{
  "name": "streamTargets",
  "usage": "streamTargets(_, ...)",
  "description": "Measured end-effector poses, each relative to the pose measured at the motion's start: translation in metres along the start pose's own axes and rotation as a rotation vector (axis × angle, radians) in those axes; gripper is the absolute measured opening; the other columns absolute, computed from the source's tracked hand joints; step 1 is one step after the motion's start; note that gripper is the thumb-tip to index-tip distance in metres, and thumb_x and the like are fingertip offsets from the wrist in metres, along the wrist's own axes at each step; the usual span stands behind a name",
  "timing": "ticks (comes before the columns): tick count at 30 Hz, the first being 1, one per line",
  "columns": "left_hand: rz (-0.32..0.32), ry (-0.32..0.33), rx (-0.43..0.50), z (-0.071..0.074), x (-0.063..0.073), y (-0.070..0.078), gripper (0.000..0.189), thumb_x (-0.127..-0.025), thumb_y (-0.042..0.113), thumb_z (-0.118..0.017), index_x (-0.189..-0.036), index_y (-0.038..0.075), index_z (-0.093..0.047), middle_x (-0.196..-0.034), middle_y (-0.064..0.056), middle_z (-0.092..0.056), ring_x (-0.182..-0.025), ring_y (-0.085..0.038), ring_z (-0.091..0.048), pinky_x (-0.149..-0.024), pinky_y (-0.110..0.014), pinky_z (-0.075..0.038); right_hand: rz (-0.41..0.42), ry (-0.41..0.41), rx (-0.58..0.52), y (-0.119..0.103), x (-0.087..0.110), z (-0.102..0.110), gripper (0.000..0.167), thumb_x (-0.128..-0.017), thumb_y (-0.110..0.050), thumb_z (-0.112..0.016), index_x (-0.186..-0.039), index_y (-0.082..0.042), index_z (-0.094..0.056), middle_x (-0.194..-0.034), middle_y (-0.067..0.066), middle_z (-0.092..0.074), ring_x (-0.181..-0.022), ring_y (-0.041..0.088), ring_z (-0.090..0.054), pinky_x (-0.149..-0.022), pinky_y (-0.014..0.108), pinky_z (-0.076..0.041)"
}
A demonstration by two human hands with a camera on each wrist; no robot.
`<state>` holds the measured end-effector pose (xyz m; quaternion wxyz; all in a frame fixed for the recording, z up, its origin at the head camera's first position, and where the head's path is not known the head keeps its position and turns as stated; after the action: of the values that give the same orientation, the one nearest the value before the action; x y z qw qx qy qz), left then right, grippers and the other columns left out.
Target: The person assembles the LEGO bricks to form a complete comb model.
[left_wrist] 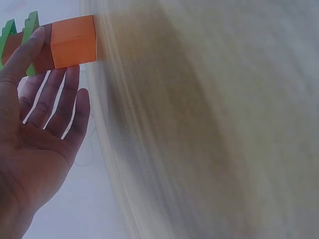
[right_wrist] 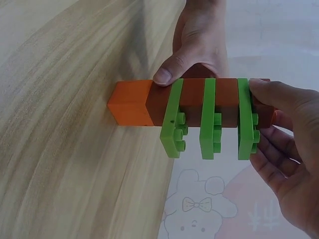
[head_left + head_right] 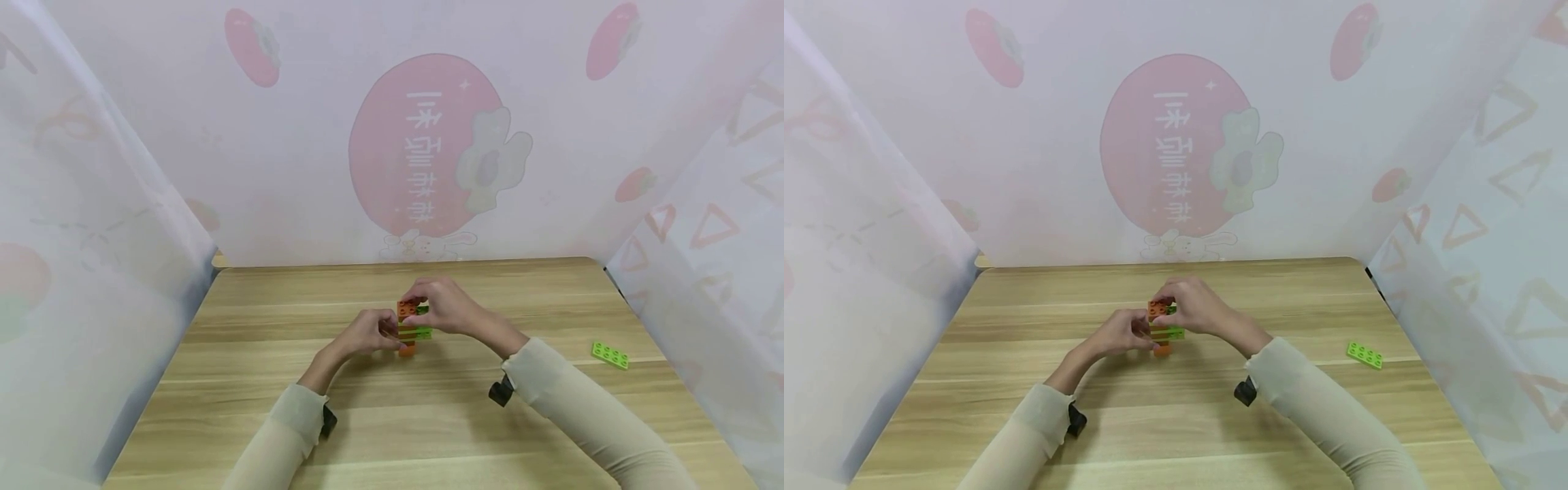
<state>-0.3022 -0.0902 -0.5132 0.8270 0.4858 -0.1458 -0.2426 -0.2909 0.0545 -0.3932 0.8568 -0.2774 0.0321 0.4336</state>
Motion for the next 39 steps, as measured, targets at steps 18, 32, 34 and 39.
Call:
streamTargets(18, 0.019, -0.002, 0.009, -0.0007, 0.0025, -0.0013, 0.023, -0.087, 0.009, -0.089, -0.102, 0.008, -0.071, -0.103, -0.005, -0.075, -0.091, -0.019, -0.076, -0.081, -0.033, -0.063, -0.041, -0.035, 0.024, 0.0005, -0.0030, -0.0020, 0.030, -0.086, -0.022, -0.091, -0.109, -0.005, -0.081, -0.101, 0.002, -0.077, -0.091, 0.014, -0.072, -0.081, 0.026, -0.060)
streamTargets(32, 0.018, -0.004, -0.009, 0.0007, 0.0007, -0.0006, 0.023, -0.087, 0.010, -0.089, -0.102, 0.007, -0.071, -0.102, -0.005, -0.076, -0.090, -0.017, -0.076, -0.080, -0.032, -0.063, -0.034, -0.025, 0.019, 0.0014, -0.0038, -0.0019, 0.031, -0.086, -0.020, -0.092, -0.110, -0.004, -0.081, -0.101, 0.004, -0.077, -0.092, 0.016, -0.072, -0.082, 0.031, -0.062)
streamTargets(34, 0.017, -0.005, -0.018, 0.0008, 0.0001, -0.0004, 0.023, -0.087, 0.010, -0.089, -0.102, 0.008, -0.071, -0.102, -0.004, -0.076, -0.090, -0.016, -0.075, -0.080, -0.032, -0.063, -0.029, -0.026, 0.011, 0.0022, -0.0030, -0.0025, 0.030, -0.086, -0.021, -0.091, -0.110, -0.004, -0.081, -0.101, 0.004, -0.077, -0.093, 0.015, -0.072, -0.083, 0.034, -0.062)
streamTargets(39, 0.005, -0.011, -0.034, 0.0006, -0.0011, 0.0006, 0.024, -0.087, 0.010, -0.089, -0.102, 0.008, -0.072, -0.102, -0.004, -0.077, -0.091, -0.016, -0.075, -0.081, -0.031, -0.063, -0.012, -0.014, 0.019, 0.0018, -0.0005, -0.0023, 0.032, -0.088, -0.023, -0.090, -0.112, -0.005, -0.080, -0.103, 0.004, -0.078, -0.092, 0.015, -0.071, -0.082, 0.035, -0.061)
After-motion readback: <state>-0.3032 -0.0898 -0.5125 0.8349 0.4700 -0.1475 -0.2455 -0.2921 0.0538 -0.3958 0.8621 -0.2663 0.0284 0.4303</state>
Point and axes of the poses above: each hand's wrist, its own x-axis away from the middle knuckle, its own z-axis out of the back of the hand, y = z × x, the point moved 7 cm from there along -x, towards the middle knuckle
